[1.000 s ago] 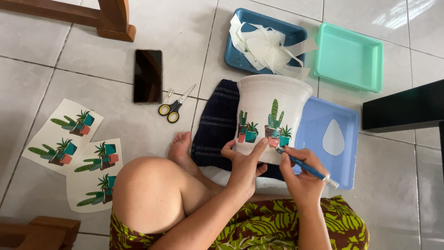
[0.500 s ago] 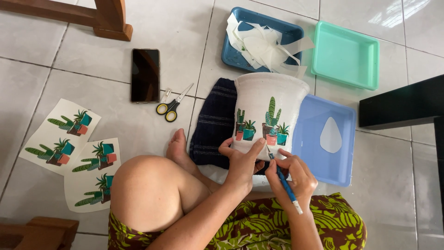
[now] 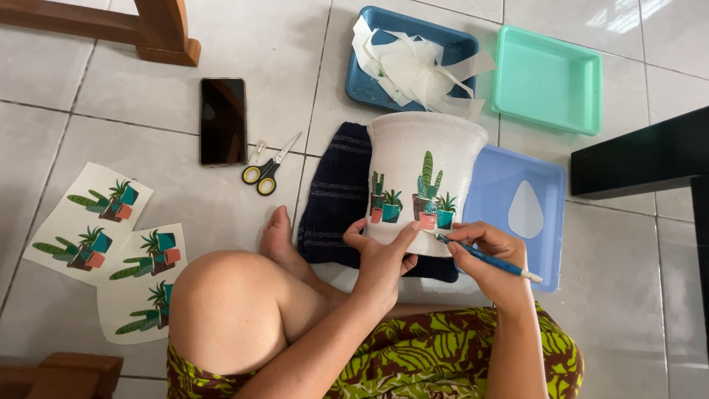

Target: Applying cactus-themed decals to a white vase and cutting out more decals from a sheet using scissors.

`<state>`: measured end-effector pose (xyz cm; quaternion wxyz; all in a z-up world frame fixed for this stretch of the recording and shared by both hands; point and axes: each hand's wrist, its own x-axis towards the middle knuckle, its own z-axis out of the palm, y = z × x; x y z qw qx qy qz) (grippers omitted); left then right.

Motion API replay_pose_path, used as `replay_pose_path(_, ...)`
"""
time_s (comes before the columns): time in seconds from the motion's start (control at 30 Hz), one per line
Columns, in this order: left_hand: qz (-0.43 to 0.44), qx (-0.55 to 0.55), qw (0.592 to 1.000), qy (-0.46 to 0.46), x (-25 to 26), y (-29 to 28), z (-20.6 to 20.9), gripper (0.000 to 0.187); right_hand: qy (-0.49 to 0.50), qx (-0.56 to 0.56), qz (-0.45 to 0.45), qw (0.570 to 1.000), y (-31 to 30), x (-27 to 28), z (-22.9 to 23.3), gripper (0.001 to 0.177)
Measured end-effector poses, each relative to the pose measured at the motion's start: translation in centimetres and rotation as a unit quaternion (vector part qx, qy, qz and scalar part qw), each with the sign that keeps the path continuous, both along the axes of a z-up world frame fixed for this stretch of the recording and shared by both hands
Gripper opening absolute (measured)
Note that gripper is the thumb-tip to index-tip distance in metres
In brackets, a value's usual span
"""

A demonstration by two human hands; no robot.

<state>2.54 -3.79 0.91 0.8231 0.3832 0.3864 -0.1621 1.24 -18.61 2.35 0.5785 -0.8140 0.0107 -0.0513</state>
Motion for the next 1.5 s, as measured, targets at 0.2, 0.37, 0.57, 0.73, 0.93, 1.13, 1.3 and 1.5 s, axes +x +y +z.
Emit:
replay_pose_path(0.2, -0.002, 0.002, 1.000, -0.004, 0.0, 0.1, 0.0, 0.089, 0.007, 0.032, 0.052, 0.998, -1.4, 1.0, -0.1, 0.009)
replay_pose_path(0.37, -0.006, 0.006, 1.000, -0.005, 0.0, 0.1, 0.1, 0.090, 0.002, 0.039, 0.066, 0.997, -1.5, 1.5, 0.3, 0.009)
replay_pose_path(0.57, -0.010, 0.007, 1.000, -0.004, 0.0, 0.1, -0.1, 0.090, -0.017, 0.061, 0.085, 0.994, -1.8, 1.8, 0.4, 0.009)
replay_pose_path(0.73, -0.009, 0.007, 1.000, -0.003, 0.0, 0.1, -0.2, 0.091, -0.022, 0.077, 0.086, 0.993, -2.3, 1.8, 0.1, 0.008)
replay_pose_path(0.93, -0.011, 0.006, 1.000, 0.005, 0.1, 0.0, 0.4, 0.092, -0.025, 0.103, 0.098, 0.989, -3.4, 1.7, -0.7, 0.004)
replay_pose_path(1.13, -0.036, 0.045, 0.998, -0.001, 0.1, 0.0, 0.4, 0.103, -0.035, 0.188, 0.105, 0.976, -4.0, 1.6, -1.6, 0.005)
replay_pose_path(1.3, -0.034, 0.005, 0.999, -0.005, -0.3, 0.2, -0.2, 0.100, -0.062, 0.270, 0.107, 0.955, -4.5, 1.5, -1.9, 0.010)
replay_pose_path(1.5, -0.038, -0.005, 0.999, -0.011, -0.4, 0.6, 0.1, 0.091, -0.059, 0.277, 0.110, 0.953, -3.8, 1.5, -1.8, 0.011)
